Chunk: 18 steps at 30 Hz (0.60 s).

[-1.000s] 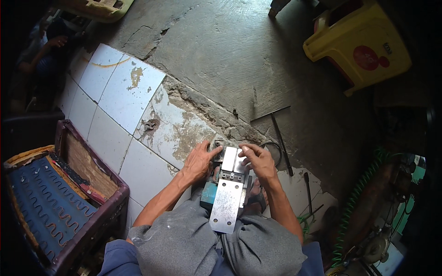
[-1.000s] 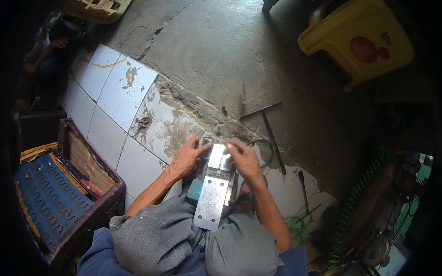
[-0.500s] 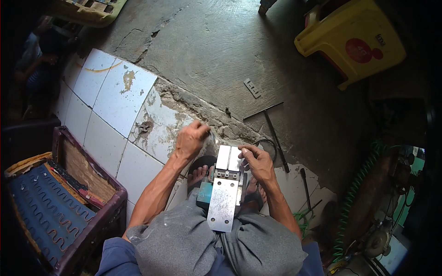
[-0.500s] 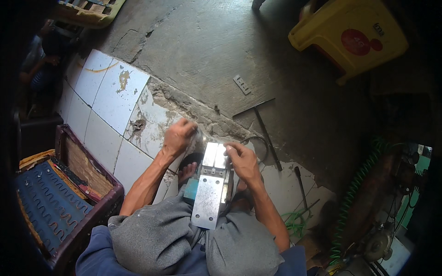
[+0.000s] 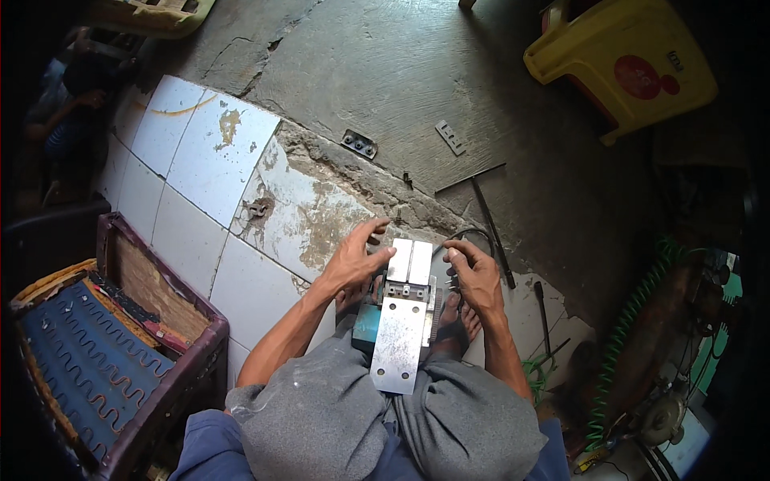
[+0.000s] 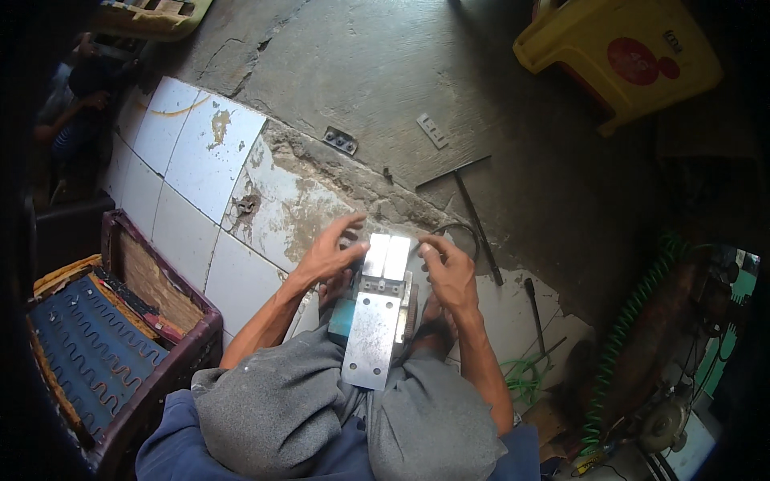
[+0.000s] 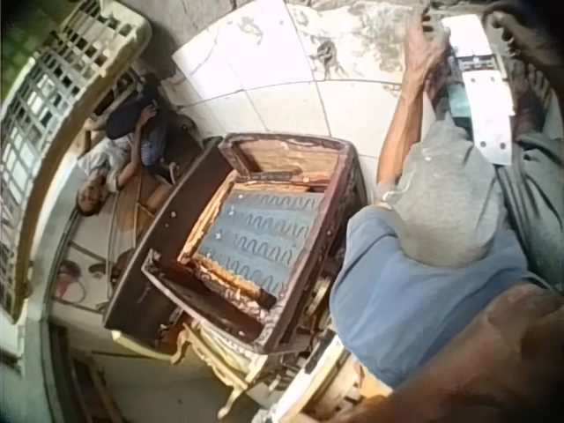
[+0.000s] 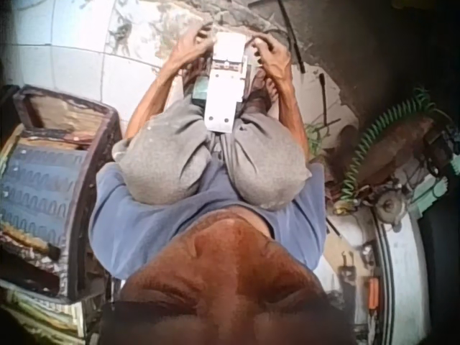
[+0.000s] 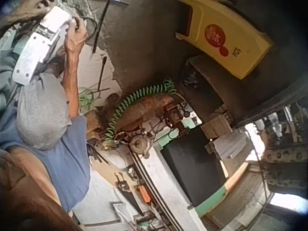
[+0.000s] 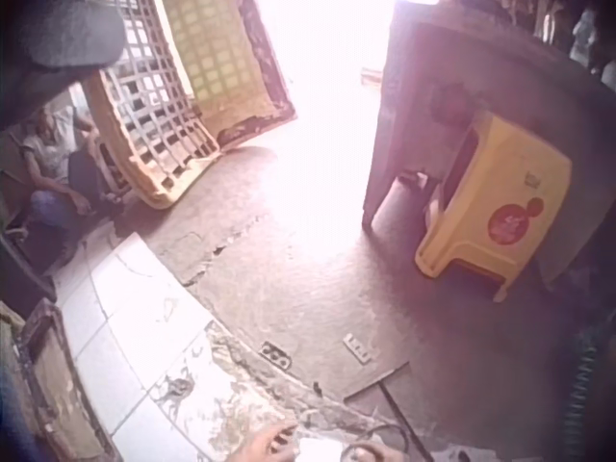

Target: The person removes screws from a metal plate on an electric planer using a T-handle wrench, sets a small component aside, and then searches through a drawer containing various hand tools.

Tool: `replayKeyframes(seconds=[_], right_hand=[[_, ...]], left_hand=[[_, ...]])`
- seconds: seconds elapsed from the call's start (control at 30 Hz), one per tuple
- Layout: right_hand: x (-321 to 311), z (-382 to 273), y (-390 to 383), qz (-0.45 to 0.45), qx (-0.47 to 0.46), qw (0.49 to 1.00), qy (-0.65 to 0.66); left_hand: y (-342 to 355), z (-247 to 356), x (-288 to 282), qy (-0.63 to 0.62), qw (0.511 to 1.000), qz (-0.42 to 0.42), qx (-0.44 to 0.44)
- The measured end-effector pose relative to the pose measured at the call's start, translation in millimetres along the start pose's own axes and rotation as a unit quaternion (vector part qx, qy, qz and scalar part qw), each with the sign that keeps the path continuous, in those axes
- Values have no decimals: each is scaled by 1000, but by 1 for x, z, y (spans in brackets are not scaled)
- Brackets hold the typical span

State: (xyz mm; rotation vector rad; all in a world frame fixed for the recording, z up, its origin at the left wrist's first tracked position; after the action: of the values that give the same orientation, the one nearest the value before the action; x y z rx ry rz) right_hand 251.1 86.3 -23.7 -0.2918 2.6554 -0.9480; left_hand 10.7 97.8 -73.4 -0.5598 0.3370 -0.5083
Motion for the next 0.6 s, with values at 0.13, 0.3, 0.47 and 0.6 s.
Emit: replayKeyframes(seconds=[0.13,0.3,0.47,0.6], right_hand=[[-2,12,4,16,-20,997,-77],[-19,3,13,100,-67,979,-165],[-26,-7,20,104,-73,984,-122],[8,-21,10,-8,-180,958,-223]], left_hand=[[-21,-1,26,-84,990,-115,-4],[-18,-13,26,-67,991,-111,13],[-17,-7,31,70,980,-169,77],[-17,-7,30,1,986,-164,33]])
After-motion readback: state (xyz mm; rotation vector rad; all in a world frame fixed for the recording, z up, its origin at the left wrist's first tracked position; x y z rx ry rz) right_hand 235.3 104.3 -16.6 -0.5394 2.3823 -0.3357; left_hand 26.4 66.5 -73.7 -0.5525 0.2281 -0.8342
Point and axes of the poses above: each hand's wrist, its own y-axis towards the middle knuckle, its own x-axis out of the palm, z = x × y, the point moved 6 cm from there along y, towards the middle knuckle, and after that the axes turned 6 degrees about -z, right-handed, at the moved point
